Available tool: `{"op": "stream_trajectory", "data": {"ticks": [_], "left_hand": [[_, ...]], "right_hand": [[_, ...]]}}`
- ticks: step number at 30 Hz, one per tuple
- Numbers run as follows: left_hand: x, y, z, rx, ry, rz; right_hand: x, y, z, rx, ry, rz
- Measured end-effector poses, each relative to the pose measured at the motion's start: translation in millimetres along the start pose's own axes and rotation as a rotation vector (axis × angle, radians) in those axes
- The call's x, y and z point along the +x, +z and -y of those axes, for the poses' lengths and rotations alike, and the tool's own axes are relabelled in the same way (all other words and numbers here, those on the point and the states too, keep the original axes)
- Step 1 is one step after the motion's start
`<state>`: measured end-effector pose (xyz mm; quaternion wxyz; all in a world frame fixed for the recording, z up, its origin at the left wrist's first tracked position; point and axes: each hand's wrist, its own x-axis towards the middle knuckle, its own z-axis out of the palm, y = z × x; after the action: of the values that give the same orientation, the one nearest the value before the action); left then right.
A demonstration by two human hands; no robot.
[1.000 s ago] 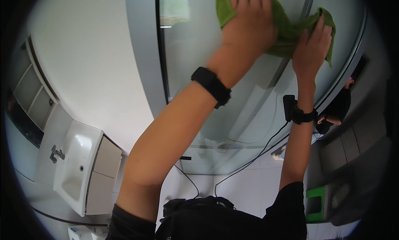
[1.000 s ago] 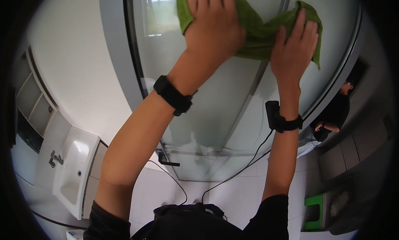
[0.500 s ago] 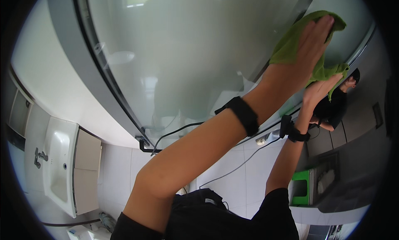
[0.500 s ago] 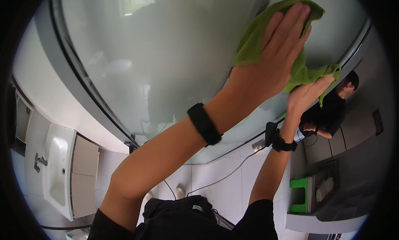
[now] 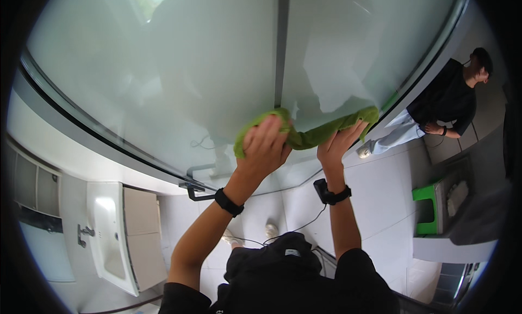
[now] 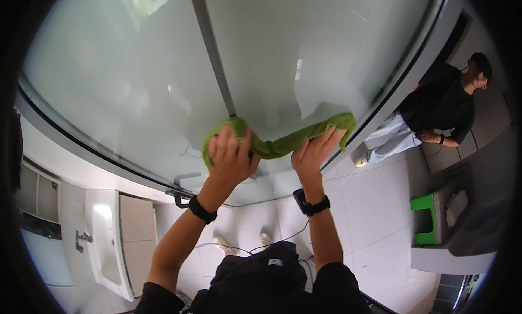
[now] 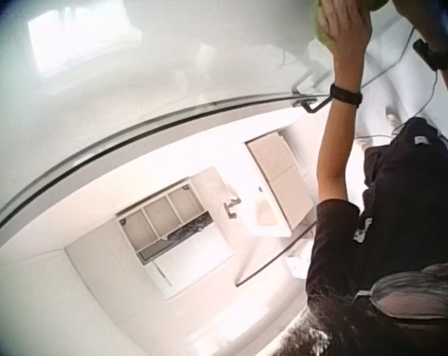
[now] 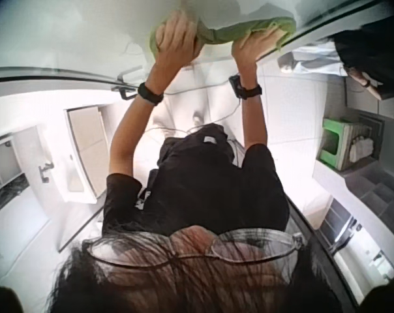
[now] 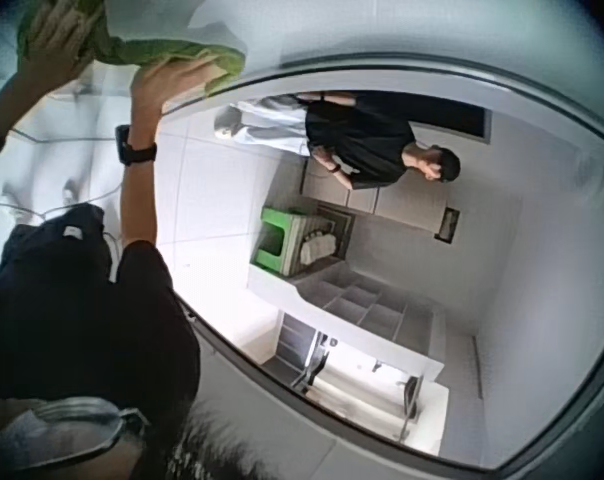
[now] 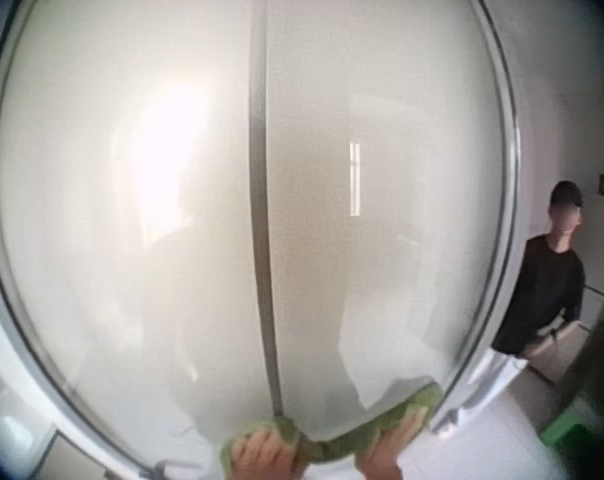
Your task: The person wipes a windowsill, a toilet tank, a bathroom sink, and a glass shower door with a cloth.
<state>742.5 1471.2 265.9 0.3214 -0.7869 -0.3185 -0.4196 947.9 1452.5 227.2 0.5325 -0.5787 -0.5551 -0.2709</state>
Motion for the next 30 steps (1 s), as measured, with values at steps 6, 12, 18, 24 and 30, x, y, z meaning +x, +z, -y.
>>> {"op": "stream_trajectory", "data": {"ticks": [6,12,18,24,30], "left_hand": [[100,-71,65,-0.034,-0.372,-0.233],[157,-144,160,0.177,-0.393,-0.386],[149,-129,191,0.358,-0.217,-0.553],[140,-137,182,0.223,-0.19,-0.526],[114,-128,165,0.31,-0.222,-0.382]], "right_hand": [[132,-7,80,0.053,-0.209,-0.227],[216,-26,175,-0.004,-0.302,-0.353],[233,-20,196,0.353,-0.114,-0.562],[217,-18,192,-0.074,-0.311,-0.419],[180,-1,179,-0.119,-0.422,-0.302]]}}
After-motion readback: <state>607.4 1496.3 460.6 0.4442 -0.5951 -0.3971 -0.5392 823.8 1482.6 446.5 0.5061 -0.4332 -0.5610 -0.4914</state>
